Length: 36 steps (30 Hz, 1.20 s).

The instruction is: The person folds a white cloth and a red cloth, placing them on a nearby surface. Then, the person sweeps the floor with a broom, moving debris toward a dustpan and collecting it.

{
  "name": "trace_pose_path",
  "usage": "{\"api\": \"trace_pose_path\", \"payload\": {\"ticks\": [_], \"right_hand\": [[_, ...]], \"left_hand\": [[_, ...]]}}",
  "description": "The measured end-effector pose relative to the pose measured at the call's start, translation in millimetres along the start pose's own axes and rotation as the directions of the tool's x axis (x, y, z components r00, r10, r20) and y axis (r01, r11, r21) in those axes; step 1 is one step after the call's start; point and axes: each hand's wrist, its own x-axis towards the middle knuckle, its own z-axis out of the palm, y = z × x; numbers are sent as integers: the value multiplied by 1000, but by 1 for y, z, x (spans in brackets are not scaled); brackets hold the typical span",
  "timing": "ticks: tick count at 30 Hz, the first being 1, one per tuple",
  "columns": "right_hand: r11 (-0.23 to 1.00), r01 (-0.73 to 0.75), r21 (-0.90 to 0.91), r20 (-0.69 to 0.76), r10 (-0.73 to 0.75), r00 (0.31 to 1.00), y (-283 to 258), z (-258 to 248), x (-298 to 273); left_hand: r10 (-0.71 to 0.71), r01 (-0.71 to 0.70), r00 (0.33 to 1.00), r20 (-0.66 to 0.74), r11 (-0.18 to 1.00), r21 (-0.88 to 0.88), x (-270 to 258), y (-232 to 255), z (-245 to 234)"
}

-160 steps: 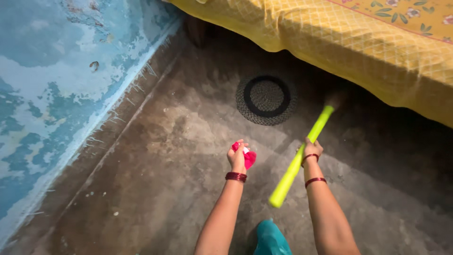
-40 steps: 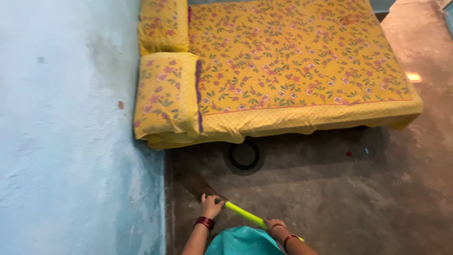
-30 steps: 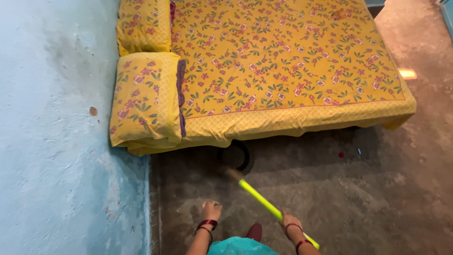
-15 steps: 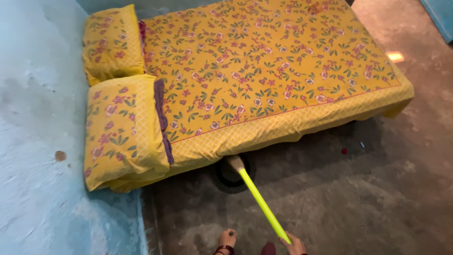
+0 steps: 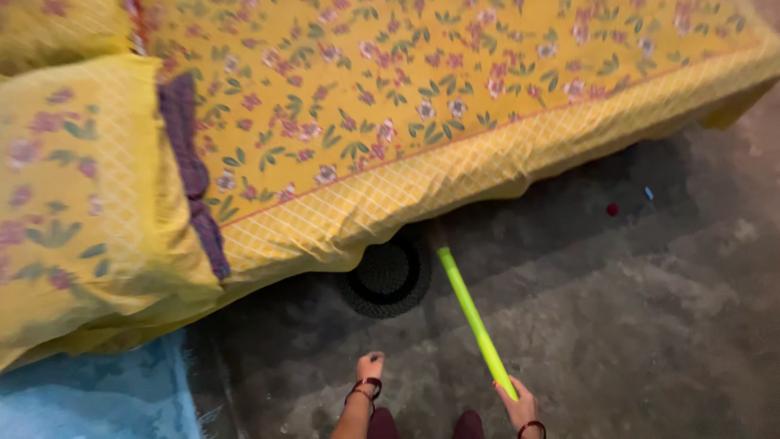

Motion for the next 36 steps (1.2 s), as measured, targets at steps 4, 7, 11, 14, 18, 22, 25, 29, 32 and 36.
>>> {"api": "trace_pose_path", "payload": {"ticks": [4,7,11,14,18,22,25,29,32,36], "right_hand": [[993,-113,-16,-51,112,992,43,24,37],[978,-150,-142,-74,141,987,79,35,94],[995,-82,-62,29,84,996,148,68,159],[865,-293,-408,11,325,946,179,95,207],[853,-290,-434,-70,289,955,196,132,237],[851,-338,-403,-60,343,937,192,151,228],[829,-292,-477,-29,318,948,168,151,235],[856,-129,-501,-37,128,991,133,148,225],[925,-53,-376,-104,14,994,95,148,217],[976,1,218,87,-20,996,26,157,200]], "left_hand": [[-50,49,999,7,997,58,39,-15,35],[-124,125,992,23,992,-15,74,-8,63],[-336,347,938,88,916,-201,101,-28,85],[-459,426,888,-25,841,-334,135,-41,110],[-568,503,821,55,675,-540,180,-82,130],[-602,593,739,303,368,-716,215,-126,140],[-578,474,759,299,176,-863,246,-124,144],[-639,450,765,78,444,-775,254,-113,141],[-593,447,799,-101,698,-559,247,-87,146],[-440,348,884,-161,847,-402,201,-17,153]]}}
